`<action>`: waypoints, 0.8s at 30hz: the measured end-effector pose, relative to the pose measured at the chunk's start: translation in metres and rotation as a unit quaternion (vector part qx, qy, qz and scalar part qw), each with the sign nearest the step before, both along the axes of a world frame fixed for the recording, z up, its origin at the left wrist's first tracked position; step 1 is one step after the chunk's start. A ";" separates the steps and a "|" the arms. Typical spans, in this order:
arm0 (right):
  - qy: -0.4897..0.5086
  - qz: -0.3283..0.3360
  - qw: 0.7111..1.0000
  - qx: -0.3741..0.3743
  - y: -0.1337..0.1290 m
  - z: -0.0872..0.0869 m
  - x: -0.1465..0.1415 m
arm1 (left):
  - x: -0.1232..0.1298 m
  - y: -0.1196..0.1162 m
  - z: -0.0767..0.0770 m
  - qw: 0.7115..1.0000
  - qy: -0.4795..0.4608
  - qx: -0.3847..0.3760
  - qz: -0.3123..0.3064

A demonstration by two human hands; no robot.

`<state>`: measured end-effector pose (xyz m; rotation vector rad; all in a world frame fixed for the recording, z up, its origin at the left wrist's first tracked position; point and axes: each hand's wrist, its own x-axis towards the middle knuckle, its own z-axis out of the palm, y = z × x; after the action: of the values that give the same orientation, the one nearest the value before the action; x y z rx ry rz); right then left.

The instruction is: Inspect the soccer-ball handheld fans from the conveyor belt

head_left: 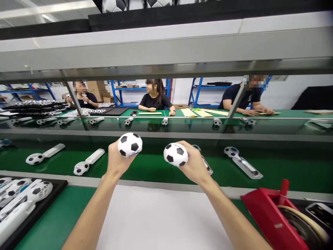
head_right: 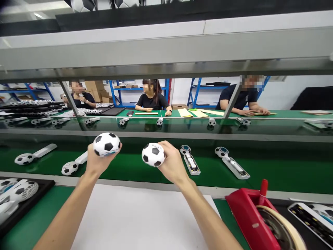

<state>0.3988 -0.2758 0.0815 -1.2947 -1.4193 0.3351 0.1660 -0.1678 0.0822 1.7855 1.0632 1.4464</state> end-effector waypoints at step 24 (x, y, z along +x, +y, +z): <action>-0.182 -0.121 0.910 -0.352 0.058 -0.102 0.048 | 0.011 0.085 -0.137 0.945 0.314 -0.076 0.053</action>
<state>0.4468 -0.2178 -0.0203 -2.1972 -1.4729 0.4806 0.1770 -0.0830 -0.0552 2.1550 1.5529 0.8175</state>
